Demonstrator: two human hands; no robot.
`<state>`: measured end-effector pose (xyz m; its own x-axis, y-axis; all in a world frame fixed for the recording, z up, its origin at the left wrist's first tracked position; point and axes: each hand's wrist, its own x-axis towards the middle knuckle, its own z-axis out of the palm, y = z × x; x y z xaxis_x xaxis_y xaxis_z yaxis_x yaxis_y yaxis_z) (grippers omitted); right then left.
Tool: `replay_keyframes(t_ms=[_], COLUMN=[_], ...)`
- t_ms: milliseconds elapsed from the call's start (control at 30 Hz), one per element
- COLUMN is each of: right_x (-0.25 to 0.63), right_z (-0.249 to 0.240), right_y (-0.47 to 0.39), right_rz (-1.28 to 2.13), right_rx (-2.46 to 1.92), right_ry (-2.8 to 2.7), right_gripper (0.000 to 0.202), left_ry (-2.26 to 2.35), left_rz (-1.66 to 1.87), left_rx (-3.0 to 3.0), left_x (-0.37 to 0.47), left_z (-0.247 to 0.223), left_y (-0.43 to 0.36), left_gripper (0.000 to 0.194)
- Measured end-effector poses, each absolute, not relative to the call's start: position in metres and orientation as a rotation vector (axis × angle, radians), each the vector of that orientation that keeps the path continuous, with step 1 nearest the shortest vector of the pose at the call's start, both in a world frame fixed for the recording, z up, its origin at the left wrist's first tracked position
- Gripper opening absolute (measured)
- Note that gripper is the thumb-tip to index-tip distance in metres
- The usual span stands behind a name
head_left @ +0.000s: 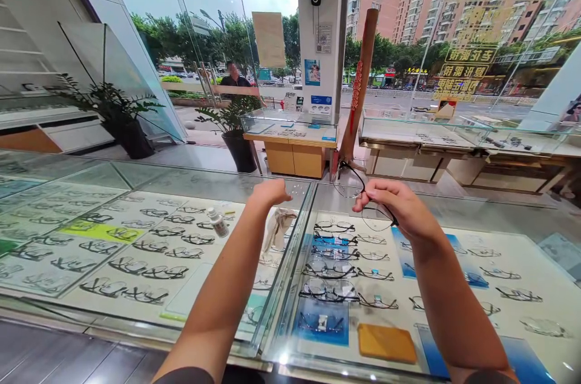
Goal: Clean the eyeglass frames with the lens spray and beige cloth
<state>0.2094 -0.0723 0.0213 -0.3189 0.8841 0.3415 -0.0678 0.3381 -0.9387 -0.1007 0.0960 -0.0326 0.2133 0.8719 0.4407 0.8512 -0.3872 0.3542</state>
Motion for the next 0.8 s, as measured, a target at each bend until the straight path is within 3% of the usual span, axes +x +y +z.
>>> replay_keyframes(t_ms=[100, 200, 333, 600, 800], right_x=[0.213, 0.216, 0.219, 0.223, 0.219], right_z=[0.021, 0.021, 0.023, 0.026, 0.026], right_y=[-0.072, -0.072, -0.074, -0.078, -0.085], right_rz=[1.171, 1.156, 1.161, 1.102, 0.681], right_rx=[-0.765, -0.769, -0.762, -0.807, -0.884], right_ry=[-1.590, -1.603, -1.637, -1.713, -1.592], right_gripper=[0.027, 0.028, 0.028, 0.031, 0.023], left_ry=[1.731, 1.231, 0.659, 0.717, 0.793], left_rz=[1.017, 1.387, 1.422, 1.523, 1.757], left_rx=[2.491, 2.682, 2.818, 2.792, 2.656], left_x=[-0.086, -0.067, -0.046, -0.030, -0.032], left_z=[-0.002, 0.028, 0.042, 0.031, 0.033], left_y=[0.058, 0.005, -0.039, -0.042, -0.041], left_gripper=[0.031, 0.051, 0.081, 0.065, 0.063])
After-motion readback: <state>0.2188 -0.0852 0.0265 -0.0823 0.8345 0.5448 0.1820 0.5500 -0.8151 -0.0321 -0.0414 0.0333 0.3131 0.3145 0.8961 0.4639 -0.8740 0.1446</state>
